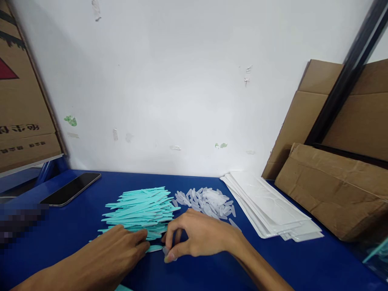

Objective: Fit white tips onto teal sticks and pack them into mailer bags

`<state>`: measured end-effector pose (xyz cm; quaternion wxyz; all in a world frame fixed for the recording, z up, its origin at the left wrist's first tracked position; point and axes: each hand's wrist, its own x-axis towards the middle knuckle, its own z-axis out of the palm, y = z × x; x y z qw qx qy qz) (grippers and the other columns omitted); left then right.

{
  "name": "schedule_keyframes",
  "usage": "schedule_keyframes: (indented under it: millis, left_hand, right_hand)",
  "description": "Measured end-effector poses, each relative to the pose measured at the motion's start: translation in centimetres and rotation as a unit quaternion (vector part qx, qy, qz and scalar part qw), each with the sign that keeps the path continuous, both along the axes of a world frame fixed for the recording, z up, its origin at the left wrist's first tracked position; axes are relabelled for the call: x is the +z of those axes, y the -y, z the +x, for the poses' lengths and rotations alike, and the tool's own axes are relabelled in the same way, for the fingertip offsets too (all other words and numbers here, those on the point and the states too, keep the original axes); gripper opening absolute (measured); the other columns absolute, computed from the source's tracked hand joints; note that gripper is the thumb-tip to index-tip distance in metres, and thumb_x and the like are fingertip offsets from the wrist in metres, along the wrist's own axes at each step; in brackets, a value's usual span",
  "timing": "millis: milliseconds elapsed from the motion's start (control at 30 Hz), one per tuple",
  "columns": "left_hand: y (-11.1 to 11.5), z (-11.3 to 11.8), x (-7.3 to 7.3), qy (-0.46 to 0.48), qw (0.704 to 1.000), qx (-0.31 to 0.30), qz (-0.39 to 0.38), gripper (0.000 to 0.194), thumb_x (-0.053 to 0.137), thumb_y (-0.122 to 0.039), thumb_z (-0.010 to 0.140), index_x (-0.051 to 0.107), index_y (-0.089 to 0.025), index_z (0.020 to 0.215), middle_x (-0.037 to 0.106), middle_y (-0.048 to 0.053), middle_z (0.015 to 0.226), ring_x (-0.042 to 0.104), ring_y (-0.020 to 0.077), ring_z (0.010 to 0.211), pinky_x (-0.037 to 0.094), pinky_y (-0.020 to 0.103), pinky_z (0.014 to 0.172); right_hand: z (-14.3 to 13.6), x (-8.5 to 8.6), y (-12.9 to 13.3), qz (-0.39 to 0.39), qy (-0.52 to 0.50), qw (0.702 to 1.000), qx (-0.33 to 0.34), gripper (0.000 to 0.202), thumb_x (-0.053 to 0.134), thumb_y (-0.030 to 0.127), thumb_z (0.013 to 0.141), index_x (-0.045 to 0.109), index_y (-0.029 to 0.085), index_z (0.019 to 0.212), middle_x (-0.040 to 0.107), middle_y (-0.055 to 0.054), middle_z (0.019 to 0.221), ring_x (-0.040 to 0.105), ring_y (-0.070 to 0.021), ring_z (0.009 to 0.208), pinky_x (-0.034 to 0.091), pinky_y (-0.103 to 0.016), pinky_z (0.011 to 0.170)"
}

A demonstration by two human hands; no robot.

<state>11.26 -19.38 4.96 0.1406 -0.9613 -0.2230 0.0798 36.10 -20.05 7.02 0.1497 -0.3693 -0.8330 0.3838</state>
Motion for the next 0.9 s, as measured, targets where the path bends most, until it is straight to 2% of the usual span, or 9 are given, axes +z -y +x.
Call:
schedule_keyframes:
  millis: [133, 233, 367, 467, 600, 767, 833, 900]
  left_hand:
    - [-0.2, 0.0, -0.5, -0.003, 1.000, -0.007, 0.004, 0.032, 0.056, 0.005, 0.073, 0.067, -0.020, 0.088, 0.068, 0.005, 0.085, 0.064, 0.0248, 0.067, 0.030, 0.036, 0.050]
    - [-0.1, 0.0, -0.9, 0.015, 1.000, -0.011, 0.008, 0.030, 0.054, 0.005, 0.075, 0.065, -0.020, 0.089, 0.067, 0.005, 0.087, 0.063, 0.0244, 0.069, 0.032, 0.036, 0.051]
    - [0.4, 0.2, -0.4, 0.054, 0.998, -0.006, -0.009, 0.027, 0.056, -0.001, 0.075, 0.061, -0.019, 0.094, 0.066, 0.007, 0.096, 0.063, 0.0286, 0.086, 0.038, 0.035, 0.056]
    - [0.6, 0.4, 0.3, 0.095, 0.995, 0.001, -0.019, 0.026, 0.057, -0.003, 0.075, 0.057, -0.020, 0.096, 0.064, 0.008, 0.100, 0.060, 0.0299, 0.092, 0.041, 0.036, 0.061]
    - [0.1, 0.4, 0.6, 0.158, 0.987, 0.010, 0.004, 0.025, 0.048, 0.000, 0.084, 0.053, -0.021, 0.095, 0.061, 0.004, 0.085, 0.055, 0.0238, 0.077, 0.038, 0.034, 0.061]
    - [-1.5, 0.0, 0.1, 0.230, 0.965, 0.061, 0.108, 0.049, 0.038, 0.006, 0.086, 0.052, -0.026, 0.121, 0.059, 0.000, 0.085, 0.051, 0.0173, 0.060, 0.029, 0.028, 0.051]
    - [-2.1, -0.3, 0.0, 0.262, 0.953, 0.070, 0.133, 0.046, 0.036, 0.001, 0.093, 0.051, -0.027, 0.126, 0.060, 0.000, 0.085, 0.052, 0.0162, 0.055, 0.026, 0.027, 0.048]
    - [-2.6, -0.5, 0.0, 0.310, 0.940, 0.056, 0.134, 0.033, 0.037, -0.011, 0.102, 0.052, -0.025, 0.129, 0.063, 0.001, 0.088, 0.059, 0.0171, 0.061, 0.032, 0.027, 0.049]
  right_hand:
    - [-0.2, -0.3, 0.0, 0.001, -0.001, 1.000, -0.007, 0.016, 0.082, 0.035, 0.084, 0.078, 0.021, 0.089, 0.080, 0.000, 0.089, 0.073, -0.0149, 0.080, 0.049, -0.021, 0.066]
    - [0.0, -0.4, -0.1, -0.009, -0.010, 0.999, -0.032, 0.014, 0.082, 0.031, 0.083, 0.075, 0.020, 0.089, 0.078, 0.000, 0.081, 0.073, -0.0151, 0.076, 0.050, -0.021, 0.066]
    - [0.3, -0.2, -0.2, -0.040, -0.036, 0.997, -0.061, 0.010, 0.076, 0.029, 0.088, 0.072, 0.020, 0.091, 0.074, 0.001, 0.073, 0.070, -0.0138, 0.064, 0.050, -0.021, 0.057]
    - [0.3, 0.2, -0.3, 0.025, -0.041, 0.994, -0.098, 0.008, 0.073, 0.029, 0.091, 0.073, 0.021, 0.093, 0.073, 0.002, 0.074, 0.068, -0.0124, 0.065, 0.049, -0.021, 0.058]
    - [0.2, 0.6, -0.5, 0.112, -0.051, 0.980, -0.156, 0.014, 0.068, 0.034, 0.096, 0.076, 0.023, 0.093, 0.072, 0.003, 0.071, 0.063, -0.0112, 0.060, 0.049, -0.022, 0.059]
    - [0.3, 0.8, -0.6, 0.165, -0.073, 0.961, -0.208, 0.024, 0.062, 0.043, 0.099, 0.078, 0.026, 0.099, 0.078, 0.000, 0.095, 0.066, -0.0119, 0.061, 0.050, -0.024, 0.056]
    - [0.3, 0.8, -0.6, 0.184, -0.085, 0.955, -0.218, 0.023, 0.063, 0.043, 0.099, 0.079, 0.026, 0.099, 0.079, 0.000, 0.098, 0.066, -0.0120, 0.063, 0.051, -0.025, 0.058]
    - [0.3, 0.8, -0.6, 0.191, -0.093, 0.952, -0.219, 0.022, 0.063, 0.042, 0.099, 0.079, 0.026, 0.099, 0.079, -0.001, 0.100, 0.066, -0.0118, 0.063, 0.052, -0.025, 0.059]
